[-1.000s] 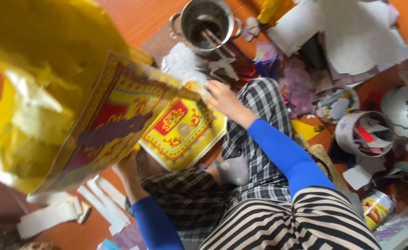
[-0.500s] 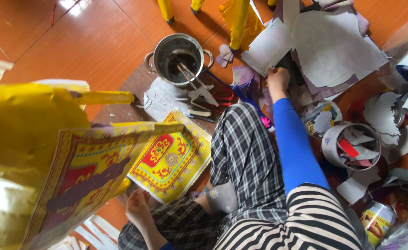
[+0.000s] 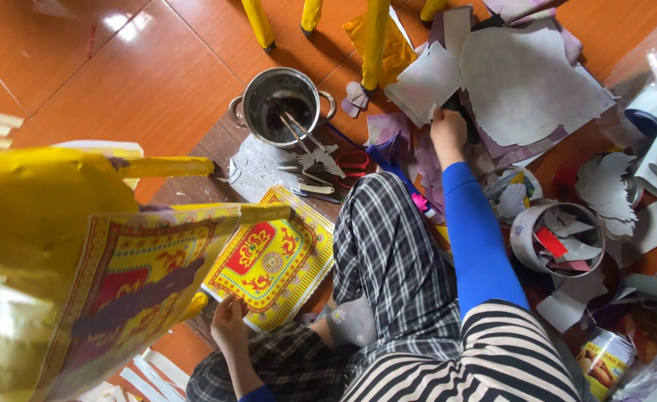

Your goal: Assembling and decorating ceremonial paper horses using paper strips, decorative cutouts, and adhesive.

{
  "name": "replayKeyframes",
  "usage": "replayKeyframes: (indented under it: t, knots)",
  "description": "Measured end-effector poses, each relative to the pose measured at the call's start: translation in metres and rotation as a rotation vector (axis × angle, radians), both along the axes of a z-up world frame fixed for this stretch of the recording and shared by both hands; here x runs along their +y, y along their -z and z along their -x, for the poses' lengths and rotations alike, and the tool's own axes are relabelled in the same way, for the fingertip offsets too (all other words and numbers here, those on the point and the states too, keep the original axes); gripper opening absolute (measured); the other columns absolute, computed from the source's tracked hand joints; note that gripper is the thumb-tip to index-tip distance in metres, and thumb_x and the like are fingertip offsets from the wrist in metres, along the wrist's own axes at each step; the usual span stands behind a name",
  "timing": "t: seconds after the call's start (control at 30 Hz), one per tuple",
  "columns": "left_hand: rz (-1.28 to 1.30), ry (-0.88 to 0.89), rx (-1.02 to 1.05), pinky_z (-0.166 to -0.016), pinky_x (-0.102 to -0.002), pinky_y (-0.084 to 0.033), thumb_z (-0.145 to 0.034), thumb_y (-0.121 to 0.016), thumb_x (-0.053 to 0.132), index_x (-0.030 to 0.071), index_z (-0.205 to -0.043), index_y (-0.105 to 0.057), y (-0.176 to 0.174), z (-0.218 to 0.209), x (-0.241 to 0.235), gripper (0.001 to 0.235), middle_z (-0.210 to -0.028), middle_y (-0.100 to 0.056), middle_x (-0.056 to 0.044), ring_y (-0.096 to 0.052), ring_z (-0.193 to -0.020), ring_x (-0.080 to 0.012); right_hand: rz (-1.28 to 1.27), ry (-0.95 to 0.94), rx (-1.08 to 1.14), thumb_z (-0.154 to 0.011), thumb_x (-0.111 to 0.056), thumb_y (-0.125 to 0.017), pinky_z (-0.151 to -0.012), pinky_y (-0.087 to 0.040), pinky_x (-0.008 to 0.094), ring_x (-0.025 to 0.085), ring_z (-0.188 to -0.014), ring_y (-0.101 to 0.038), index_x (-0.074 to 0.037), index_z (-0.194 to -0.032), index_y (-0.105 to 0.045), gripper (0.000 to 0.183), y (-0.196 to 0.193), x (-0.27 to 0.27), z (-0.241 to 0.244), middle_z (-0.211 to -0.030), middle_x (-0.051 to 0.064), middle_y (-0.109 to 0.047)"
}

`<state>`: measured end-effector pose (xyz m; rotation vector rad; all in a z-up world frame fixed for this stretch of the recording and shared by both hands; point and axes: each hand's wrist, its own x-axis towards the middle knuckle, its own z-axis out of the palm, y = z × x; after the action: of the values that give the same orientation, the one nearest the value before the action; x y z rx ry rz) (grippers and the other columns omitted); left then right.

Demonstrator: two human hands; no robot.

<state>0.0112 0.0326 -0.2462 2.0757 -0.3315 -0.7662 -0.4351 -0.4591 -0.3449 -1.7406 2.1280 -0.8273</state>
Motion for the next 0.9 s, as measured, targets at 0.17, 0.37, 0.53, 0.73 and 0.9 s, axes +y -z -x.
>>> replayKeyframes:
  t: [0.17,0.37,0.53,0.73,0.9]
  knots:
    - [-0.05,0.052,-0.086,-0.078,-0.032,-0.063,-0.103,-0.062,0.014,-0.004,-0.121,-0.069,0.0,-0.001,0.006,0.027,-0.1,-0.077,-0.014,-0.075,-0.088,-0.0175,-0.093,-0.125,0.068,-0.099,-0.025,-0.068,-0.07,-0.053,0.053,0.046,-0.08,-0.067,0.001,-0.09,-0.076,0.029,-0.018,-0.004,0.014,-0.085,0.026,-0.069]
    - [0.021,0.068,-0.072,-0.077,-0.032,-0.064,-0.102,-0.064,0.014,-0.004,-0.121,-0.069,0.009,0.0,0.016,0.027,-0.099,-0.077,-0.015,-0.076,-0.087,-0.0186,0.031,-0.044,-0.44,-0.095,-0.02,-0.071,-0.065,-0.055,0.039,0.027,-0.074,-0.07,-0.002,-0.091,-0.075,0.02,-0.02,-0.001,0.012,-0.081,0.014,-0.072]
    - [0.048,0.079,0.042,-0.079,-0.035,-0.064,-0.101,-0.063,0.016,-0.004,-0.122,-0.068,-0.006,0.007,0.014,0.03,-0.102,-0.077,-0.016,-0.076,-0.091,-0.0209,-0.012,0.066,-1.121,-0.094,-0.016,-0.068,-0.066,-0.057,0.029,0.012,-0.074,-0.065,-0.008,-0.09,-0.07,0.01,-0.092,0.035,-0.002,-0.08,0.0,-0.067]
    - [0.379,0.163,0.597,-0.091,-0.042,-0.06,-0.105,-0.055,0.033,-0.006,-0.128,-0.065,0.011,0.04,0.014,0.046,-0.113,-0.074,-0.022,-0.074,-0.102,-0.0321,-0.047,-0.446,-0.932,-0.098,-0.015,-0.064,-0.071,-0.05,0.031,0.012,-0.078,-0.057,-0.005,-0.094,-0.067,0.011,-0.19,0.171,-0.027,-0.089,0.005,-0.064]
    - [0.519,0.303,1.154,-0.103,-0.047,-0.055,-0.101,-0.04,0.06,0.003,-0.149,-0.044,-0.002,0.105,-0.014,0.074,-0.135,-0.064,-0.026,-0.065,-0.122,-0.0399,-0.315,-1.01,-0.923,-0.095,-0.013,-0.059,-0.095,-0.05,0.029,0.014,-0.113,-0.061,0.0,-0.093,-0.065,0.014,-0.213,0.285,-0.069,-0.14,0.014,-0.063]
